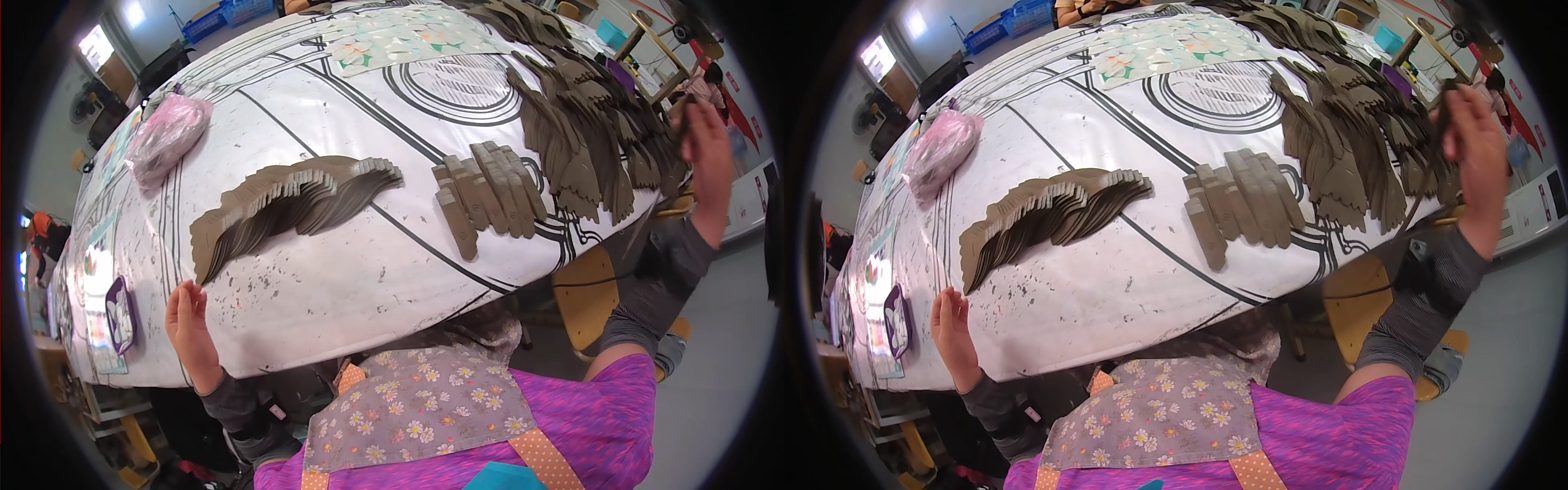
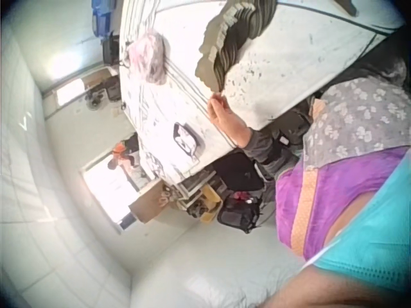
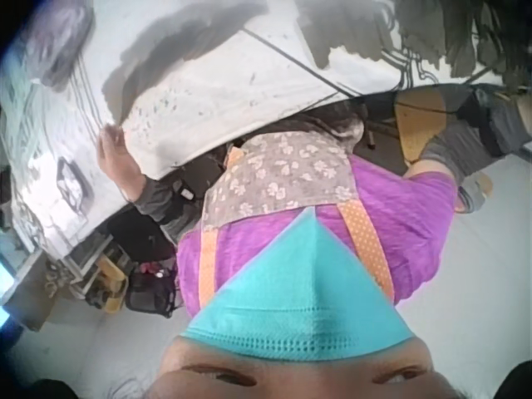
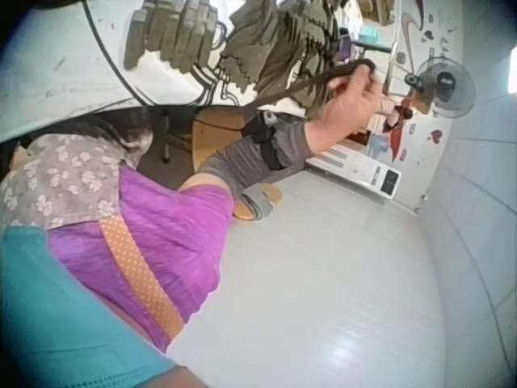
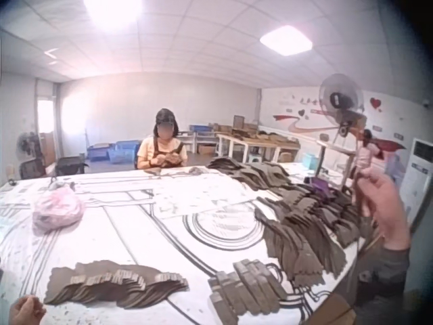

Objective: Sort and organize leather shoe upper components on a work table.

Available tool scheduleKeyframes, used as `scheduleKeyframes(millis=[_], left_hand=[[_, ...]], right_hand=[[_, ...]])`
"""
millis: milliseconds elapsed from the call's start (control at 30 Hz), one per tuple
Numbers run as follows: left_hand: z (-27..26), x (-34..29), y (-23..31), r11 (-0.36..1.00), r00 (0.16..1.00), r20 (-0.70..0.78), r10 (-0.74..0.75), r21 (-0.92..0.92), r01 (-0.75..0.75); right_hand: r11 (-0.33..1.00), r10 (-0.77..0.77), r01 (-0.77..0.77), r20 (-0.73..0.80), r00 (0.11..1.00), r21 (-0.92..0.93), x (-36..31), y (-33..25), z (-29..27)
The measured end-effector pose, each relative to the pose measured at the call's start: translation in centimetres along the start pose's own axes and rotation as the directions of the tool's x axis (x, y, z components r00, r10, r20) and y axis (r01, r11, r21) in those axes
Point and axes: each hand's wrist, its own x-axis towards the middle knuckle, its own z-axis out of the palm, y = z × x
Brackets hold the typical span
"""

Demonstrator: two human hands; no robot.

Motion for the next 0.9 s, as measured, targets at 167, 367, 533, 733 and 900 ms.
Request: scheduleKeyframes(millis=[167,367,533,733,900], left_hand=[[0.3,-0.7,-0.7,0.999,0.998,-0.039,-0.04,0.021,0.041],[0.6,-1.6,0.0,0.995,0.998,0.017,-0.063,0.08,0.061],[-2.0,-2.5,-0.6,0.994,0.998,-0.04,-0.052,0.089,0.056],[-2.6,-2.7,-1.6,0.995,0.996,-0.045,-0.077,0.059,0.079],[-1.3,-2.7,-1.8,0.995,0.995,-0.059,-0.081,0.061,0.085]], right_hand=[[0.928,0.361,-0.343,0.129,0.924,-0.142,2.7,16.1,2.0],[0.851,0.506,-0.521,-0.174,0.845,-0.058,0.9,28.6,5.9],[0.745,0.344,-0.406,-0.217,0.914,-0.53,0.1,30.6,7.3],[0.786,0.418,-0.454,-0.18,0.89,-0.419,0.1,30.5,6.8],[0.803,0.451,-0.491,-0.194,0.871,-0.337,-0.7,29.5,6.7]])
